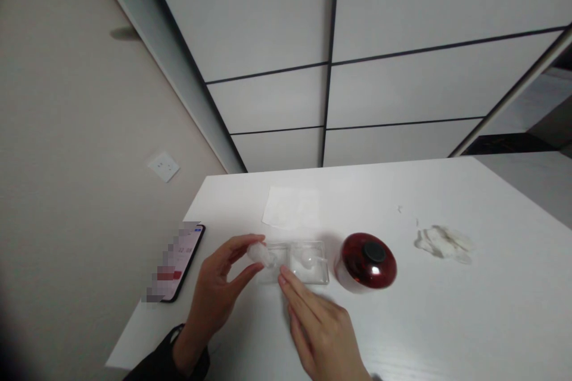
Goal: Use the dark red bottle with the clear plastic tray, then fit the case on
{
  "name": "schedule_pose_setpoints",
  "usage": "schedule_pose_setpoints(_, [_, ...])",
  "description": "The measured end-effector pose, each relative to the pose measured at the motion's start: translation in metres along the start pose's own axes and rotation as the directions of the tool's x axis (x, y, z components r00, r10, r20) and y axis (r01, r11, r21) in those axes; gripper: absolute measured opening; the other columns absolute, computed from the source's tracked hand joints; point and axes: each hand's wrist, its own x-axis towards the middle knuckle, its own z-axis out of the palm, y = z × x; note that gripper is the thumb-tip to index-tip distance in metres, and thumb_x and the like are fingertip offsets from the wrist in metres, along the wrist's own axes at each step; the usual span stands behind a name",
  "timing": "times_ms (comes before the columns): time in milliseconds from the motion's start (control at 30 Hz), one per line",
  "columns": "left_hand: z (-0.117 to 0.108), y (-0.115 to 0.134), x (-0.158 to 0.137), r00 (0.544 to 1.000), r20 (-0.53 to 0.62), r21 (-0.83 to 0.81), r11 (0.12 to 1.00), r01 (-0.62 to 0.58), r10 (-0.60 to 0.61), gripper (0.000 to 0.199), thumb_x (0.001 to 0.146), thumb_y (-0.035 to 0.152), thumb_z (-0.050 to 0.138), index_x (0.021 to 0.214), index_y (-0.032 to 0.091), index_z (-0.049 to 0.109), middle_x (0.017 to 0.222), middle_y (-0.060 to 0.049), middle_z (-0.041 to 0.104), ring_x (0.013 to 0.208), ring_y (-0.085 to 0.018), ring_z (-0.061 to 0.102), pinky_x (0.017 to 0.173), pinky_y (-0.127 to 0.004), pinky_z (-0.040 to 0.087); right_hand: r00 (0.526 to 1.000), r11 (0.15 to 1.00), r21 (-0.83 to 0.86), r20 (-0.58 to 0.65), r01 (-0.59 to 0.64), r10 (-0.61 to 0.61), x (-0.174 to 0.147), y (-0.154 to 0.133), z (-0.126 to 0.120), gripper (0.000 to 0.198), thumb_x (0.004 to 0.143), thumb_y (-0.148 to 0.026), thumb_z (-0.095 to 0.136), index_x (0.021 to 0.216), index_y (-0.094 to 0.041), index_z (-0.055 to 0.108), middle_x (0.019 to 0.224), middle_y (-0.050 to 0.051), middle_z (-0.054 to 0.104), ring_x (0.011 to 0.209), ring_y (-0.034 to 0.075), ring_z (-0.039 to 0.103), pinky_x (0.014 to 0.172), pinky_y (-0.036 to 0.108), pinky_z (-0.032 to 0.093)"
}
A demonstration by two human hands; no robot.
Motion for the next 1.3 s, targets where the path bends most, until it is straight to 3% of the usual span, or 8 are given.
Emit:
schedule_pose_setpoints(100, [-0.002,0.000,0.003,1.000,-0.006,0.036,0.999,-0.027,0.027,0.025,0.090,0.026,0.082,0.115,0.026,0.080,0.111,-0.004,0.082,0.104,-0.020,0.078,0.095,-0.031,0.065,1.000,1.000,-0.001,0.002,0.002,-0.002,0.001,0.000,-0.001,0.052,0.103,-0.002,0.043,0.151,-0.014,0.057,0.149,0.012,0.067,0.133,0.017,0.069,0.105,0.026,0.060])
schedule_pose_setpoints(300, [-0.004,-0.001,0.014,0.996,-0.073,-0.048,0.998,0.038,-0.041,0.033,0.087,0.031,0.084,0.120,0.025,0.078,0.118,-0.005,0.082,0.106,-0.021,0.080,0.099,-0.033,0.066,1.000,1.000,-0.003,-0.019,0.009,-0.009,0.004,-0.001,-0.001,0.049,0.103,-0.002,0.045,0.148,-0.014,0.060,0.147,0.012,0.069,0.129,0.017,0.072,0.104,0.024,0.060])
schedule_pose_setpoints(467, [-0.003,0.006,0.026,0.998,-0.055,0.014,1.000,0.015,-0.014,0.029,0.089,0.035,0.083,0.116,0.025,0.080,0.117,-0.006,0.082,0.102,-0.022,0.080,0.099,-0.037,0.067,1.000,1.000,0.022,-0.020,0.013,-0.013,0.005,-0.001,-0.002,0.052,0.100,0.000,0.046,0.149,-0.013,0.059,0.147,0.013,0.069,0.130,0.018,0.071,0.105,0.025,0.060])
schedule_pose_setpoints(700, [-0.008,0.012,0.075,0.999,-0.005,-0.020,0.999,-0.042,0.042,0.036,0.089,0.035,0.081,0.123,0.023,0.080,0.127,-0.007,0.078,0.105,-0.021,0.078,0.102,-0.037,0.065,0.999,0.999,0.035,-0.014,0.031,-0.030,0.004,0.001,-0.003,0.053,0.100,0.000,0.047,0.150,-0.012,0.059,0.147,0.015,0.068,0.130,0.019,0.071,0.107,0.026,0.058])
schedule_pose_setpoints(800, [-0.004,-0.002,0.111,0.999,0.033,-0.024,1.000,-0.006,0.007,0.038,0.088,0.031,0.081,0.124,0.020,0.079,0.134,-0.010,0.075,0.101,-0.020,0.079,0.098,-0.033,0.065,0.999,0.999,0.026,-0.014,0.043,-0.043,0.003,0.004,-0.001,0.056,0.098,0.001,0.046,0.151,-0.012,0.057,0.146,0.014,0.069,0.129,0.019,0.072,0.106,0.025,0.058])
schedule_pose_setpoints(967, [0.016,-0.040,0.155,0.982,0.122,0.231,0.966,0.113,-0.144,0.036,0.092,0.019,0.076,0.127,0.014,0.077,0.131,-0.013,0.077,0.096,-0.021,0.081,0.092,-0.032,0.064,0.997,0.997,0.016,-0.017,0.080,-0.080,0.001,0.009,0.002,0.065,0.097,0.004,0.045,0.160,-0.013,0.049,0.145,0.015,0.069,0.124,0.019,0.074,0.102,0.024,0.061])
schedule_pose_setpoints(1167, [0.036,-0.080,0.162,0.972,0.160,0.400,0.912,0.095,-0.171,0.024,0.086,0.016,0.082,0.110,0.017,0.083,0.119,-0.012,0.082,0.094,-0.025,0.078,0.099,-0.040,0.060,0.996,0.996,0.016,-0.037,0.084,-0.084,0.004,0.010,0.003,0.071,0.095,0.005,0.045,0.163,-0.014,0.045,0.145,0.014,0.069,0.121,0.018,0.076,0.099,0.020,0.061])
schedule_pose_setpoints(1300, [0.039,-0.095,0.158,0.969,0.171,0.489,0.869,0.075,-0.180,0.024,0.086,0.019,0.082,0.109,0.017,0.083,0.111,-0.010,0.081,0.092,-0.026,0.077,0.098,-0.040,0.059,0.995,0.997,0.010,-0.049,0.083,-0.082,0.003,0.011,0.004,0.073,0.095,0.005,0.045,0.165,-0.015,0.042,0.145,0.013,0.068,0.119,0.019,0.077,0.098,0.021,0.062])
